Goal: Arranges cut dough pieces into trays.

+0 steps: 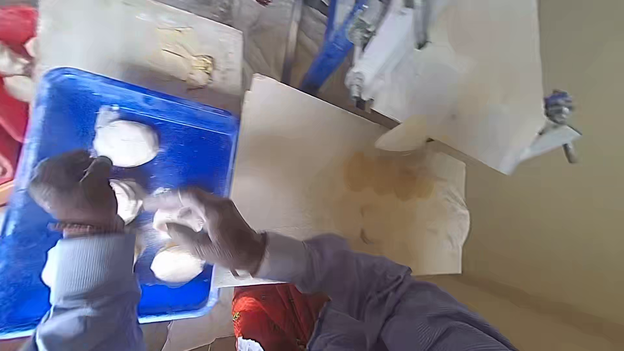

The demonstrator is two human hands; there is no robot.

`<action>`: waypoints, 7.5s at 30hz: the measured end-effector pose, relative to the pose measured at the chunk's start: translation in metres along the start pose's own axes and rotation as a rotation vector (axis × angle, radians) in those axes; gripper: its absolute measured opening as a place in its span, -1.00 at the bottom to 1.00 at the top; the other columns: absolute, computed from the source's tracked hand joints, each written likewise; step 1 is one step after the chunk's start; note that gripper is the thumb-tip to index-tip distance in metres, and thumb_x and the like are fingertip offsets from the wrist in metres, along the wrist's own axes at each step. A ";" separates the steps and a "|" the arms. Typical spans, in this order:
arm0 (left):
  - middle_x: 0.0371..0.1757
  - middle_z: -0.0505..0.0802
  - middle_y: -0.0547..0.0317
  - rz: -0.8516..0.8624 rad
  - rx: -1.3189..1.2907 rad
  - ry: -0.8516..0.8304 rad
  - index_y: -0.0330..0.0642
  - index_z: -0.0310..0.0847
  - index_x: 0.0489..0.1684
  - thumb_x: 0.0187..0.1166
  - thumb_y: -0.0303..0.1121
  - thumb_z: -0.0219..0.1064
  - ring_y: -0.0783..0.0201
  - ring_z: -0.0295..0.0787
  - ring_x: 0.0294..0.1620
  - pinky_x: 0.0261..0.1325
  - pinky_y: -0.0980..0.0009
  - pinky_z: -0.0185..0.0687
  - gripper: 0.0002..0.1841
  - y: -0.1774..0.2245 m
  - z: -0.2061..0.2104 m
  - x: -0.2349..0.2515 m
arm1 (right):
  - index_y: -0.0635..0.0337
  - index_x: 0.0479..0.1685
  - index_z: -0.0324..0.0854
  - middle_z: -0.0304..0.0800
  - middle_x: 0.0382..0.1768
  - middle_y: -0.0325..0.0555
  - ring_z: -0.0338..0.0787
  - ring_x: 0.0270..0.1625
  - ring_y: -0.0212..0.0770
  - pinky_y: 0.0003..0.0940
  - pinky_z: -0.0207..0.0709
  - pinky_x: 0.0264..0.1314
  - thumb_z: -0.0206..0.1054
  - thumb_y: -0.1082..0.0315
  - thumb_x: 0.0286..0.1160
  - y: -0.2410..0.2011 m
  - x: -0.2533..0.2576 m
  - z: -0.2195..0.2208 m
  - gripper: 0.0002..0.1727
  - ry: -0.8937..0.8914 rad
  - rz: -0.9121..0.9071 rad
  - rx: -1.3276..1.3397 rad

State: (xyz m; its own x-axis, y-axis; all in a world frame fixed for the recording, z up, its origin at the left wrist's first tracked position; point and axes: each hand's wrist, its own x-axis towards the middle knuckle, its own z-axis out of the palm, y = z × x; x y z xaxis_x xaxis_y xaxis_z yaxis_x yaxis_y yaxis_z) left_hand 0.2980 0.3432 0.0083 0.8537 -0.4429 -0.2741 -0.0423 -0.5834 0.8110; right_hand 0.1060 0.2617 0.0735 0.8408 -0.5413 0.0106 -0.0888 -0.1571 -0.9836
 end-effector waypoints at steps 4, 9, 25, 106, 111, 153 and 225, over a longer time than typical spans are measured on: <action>0.30 0.71 -0.26 0.174 -0.225 0.019 -0.62 0.49 0.30 0.62 -0.39 0.28 0.27 0.69 0.28 0.40 0.34 0.59 -0.57 0.026 0.034 -0.135 | 0.45 0.05 0.76 0.88 0.04 0.17 0.86 0.19 -0.07 -0.23 0.71 0.34 0.30 0.51 0.52 -0.017 -0.151 -0.097 -0.76 -0.038 -0.071 -0.231; 0.22 0.77 -0.25 -0.051 -0.343 -0.315 -0.60 0.55 0.26 0.63 -0.50 0.23 0.22 0.77 0.16 0.25 0.32 0.69 -0.66 0.076 0.128 -0.308 | 0.40 0.36 0.63 0.76 0.29 0.22 0.80 0.30 0.06 -0.02 0.67 0.40 0.31 0.42 0.59 0.000 -0.244 -0.273 -0.60 0.121 0.369 -0.672; -0.06 0.80 -0.29 -0.716 -0.474 -0.465 -0.53 0.40 0.30 0.74 -0.58 0.08 0.09 0.85 -0.28 -0.10 0.23 0.81 -0.73 0.140 0.316 -0.406 | 0.33 0.37 0.59 0.72 0.29 0.29 0.69 0.41 0.26 0.28 0.50 0.43 0.68 0.07 0.26 0.052 -0.192 -0.357 -0.27 -0.511 0.628 -0.983; -0.10 0.82 -0.18 -0.639 -0.529 -0.562 -0.48 0.52 0.24 0.84 -0.32 0.12 0.11 0.84 -0.31 -0.19 0.20 0.81 -0.67 0.110 0.196 -0.357 | 0.32 0.65 0.41 0.61 0.51 0.26 0.66 0.52 0.17 0.08 0.45 0.61 0.46 0.43 0.51 0.004 -0.143 -0.287 -0.33 -0.408 0.325 -0.791; -0.21 0.83 -0.20 -0.805 -0.502 -0.440 -0.46 0.56 0.09 0.89 -0.07 0.01 0.03 0.85 -0.37 -0.25 0.11 0.82 -0.51 0.116 0.249 -0.360 | 0.42 0.66 0.36 0.47 0.57 0.36 0.48 0.63 0.29 0.10 0.40 0.63 0.46 0.10 0.55 0.038 -0.142 -0.269 -0.22 -0.541 0.255 -1.132; 0.07 0.78 -0.10 -0.455 -1.127 0.119 -0.44 0.35 0.51 0.66 -0.62 0.17 0.23 0.82 -0.05 0.09 0.25 0.80 -0.57 -0.017 0.012 -0.250 | 0.30 0.40 0.57 0.83 0.04 0.12 0.83 -0.05 -0.18 -0.24 0.71 0.03 0.47 0.57 0.41 -0.015 -0.015 0.003 -0.49 -0.722 0.563 -0.243; 0.87 0.06 -0.34 0.346 0.634 -0.144 -0.47 0.02 0.81 0.78 -0.16 0.05 -0.21 -0.18 0.92 0.91 -0.01 -0.31 -0.29 0.082 0.351 -0.412 | 0.38 0.42 0.64 0.64 0.54 0.18 0.48 0.72 0.14 -0.04 0.18 0.84 0.08 0.42 0.77 0.107 -0.470 -0.371 -0.60 -0.261 -0.010 -0.543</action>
State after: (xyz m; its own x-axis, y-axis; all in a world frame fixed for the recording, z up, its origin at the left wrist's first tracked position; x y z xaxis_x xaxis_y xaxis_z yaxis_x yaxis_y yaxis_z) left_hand -0.2393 0.2381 0.0064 0.6625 -0.7324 -0.1574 -0.6258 -0.6566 0.4210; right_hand -0.4969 0.1929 0.0296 0.9403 -0.3275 -0.0928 -0.2822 -0.5976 -0.7505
